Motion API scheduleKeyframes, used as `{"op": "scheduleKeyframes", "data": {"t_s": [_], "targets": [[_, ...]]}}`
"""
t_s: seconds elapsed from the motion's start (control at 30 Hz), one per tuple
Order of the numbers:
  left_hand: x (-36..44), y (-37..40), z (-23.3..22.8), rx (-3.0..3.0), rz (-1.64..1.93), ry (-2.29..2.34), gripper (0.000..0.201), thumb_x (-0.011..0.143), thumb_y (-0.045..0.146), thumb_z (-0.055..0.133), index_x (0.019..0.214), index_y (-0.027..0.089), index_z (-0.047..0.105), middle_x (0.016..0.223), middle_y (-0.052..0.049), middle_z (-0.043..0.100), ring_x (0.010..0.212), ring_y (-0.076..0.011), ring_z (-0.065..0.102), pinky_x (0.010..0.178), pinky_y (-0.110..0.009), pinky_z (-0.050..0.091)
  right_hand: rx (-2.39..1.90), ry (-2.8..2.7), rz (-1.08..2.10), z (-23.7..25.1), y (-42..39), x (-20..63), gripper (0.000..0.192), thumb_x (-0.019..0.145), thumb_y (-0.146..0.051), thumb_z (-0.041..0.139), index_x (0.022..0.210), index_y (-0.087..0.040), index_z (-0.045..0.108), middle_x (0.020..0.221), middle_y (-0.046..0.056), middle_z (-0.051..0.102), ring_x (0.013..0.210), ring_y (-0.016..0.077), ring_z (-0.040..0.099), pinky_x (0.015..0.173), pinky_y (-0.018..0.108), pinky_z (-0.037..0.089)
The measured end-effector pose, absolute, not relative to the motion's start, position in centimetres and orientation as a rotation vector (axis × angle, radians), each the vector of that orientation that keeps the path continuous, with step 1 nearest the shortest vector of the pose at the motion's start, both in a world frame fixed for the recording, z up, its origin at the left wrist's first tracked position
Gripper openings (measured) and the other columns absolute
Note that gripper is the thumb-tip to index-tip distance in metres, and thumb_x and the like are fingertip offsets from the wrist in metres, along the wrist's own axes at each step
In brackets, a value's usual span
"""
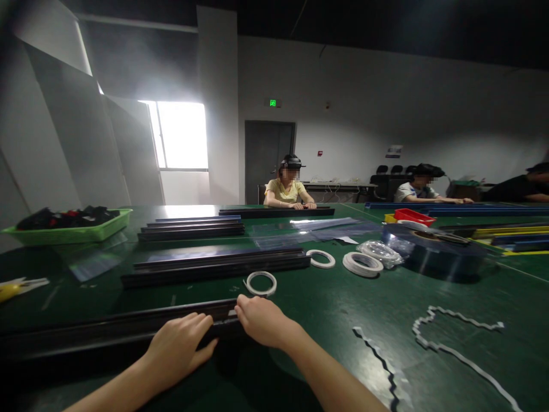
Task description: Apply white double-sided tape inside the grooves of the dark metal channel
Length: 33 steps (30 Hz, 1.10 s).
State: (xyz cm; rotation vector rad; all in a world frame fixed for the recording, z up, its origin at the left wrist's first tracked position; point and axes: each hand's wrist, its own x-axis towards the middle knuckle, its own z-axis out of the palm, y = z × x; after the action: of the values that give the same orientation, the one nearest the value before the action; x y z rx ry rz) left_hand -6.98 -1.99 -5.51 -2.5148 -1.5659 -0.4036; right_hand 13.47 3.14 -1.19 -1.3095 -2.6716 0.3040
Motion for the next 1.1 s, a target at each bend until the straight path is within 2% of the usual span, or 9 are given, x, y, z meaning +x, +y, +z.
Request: {"op": "scheduleKeyframes", "data": {"t_s": [0.27,0.83,1.1], "targets": [[-6.97,-1.96,-5.34,-2.519,-0.385,-1.586,0.020,0.087,0.034,0.042,0.088,0.021,0.056,0.085,-0.003,0.065,0.081,-0.0196,0.059,0.070,-0.030,0.046,-1.341,-2.638,0.411,-1.03,3.24,13.54,0.034,0.094,-0.041,0.032,0.092,-0.016,0.054,0.081,0.007,0.063,0.068,0.0154,0.056,0.057,0.023,0.030],[-6.91,-2.04,-5.29,-2.516,-0.403,-1.598,0.019,0.086,0.035,0.042,0.088,0.021,0.056,0.086,-0.003,0.064,0.080,-0.0190,0.059,0.069,-0.029,0.046,-1.300,-2.628,0.394,-0.97,2.98,13.39,0.025,0.093,-0.029,0.033,0.091,-0.016,0.055,0.081,0.007,0.064,0.071,0.0153,0.057,0.060,0.022,0.032],[-6.92,-2.12,-5.30,-2.523,-0.417,-1.595,0.020,0.086,0.035,0.042,0.086,0.021,0.056,0.083,-0.004,0.064,0.078,-0.0179,0.059,0.068,-0.027,0.046,-1.324,-2.605,0.439,-1.14,3.12,13.48,0.031,0.094,-0.037,0.033,0.094,-0.016,0.055,0.083,0.007,0.064,0.072,0.0154,0.058,0.060,0.022,0.033]]}}
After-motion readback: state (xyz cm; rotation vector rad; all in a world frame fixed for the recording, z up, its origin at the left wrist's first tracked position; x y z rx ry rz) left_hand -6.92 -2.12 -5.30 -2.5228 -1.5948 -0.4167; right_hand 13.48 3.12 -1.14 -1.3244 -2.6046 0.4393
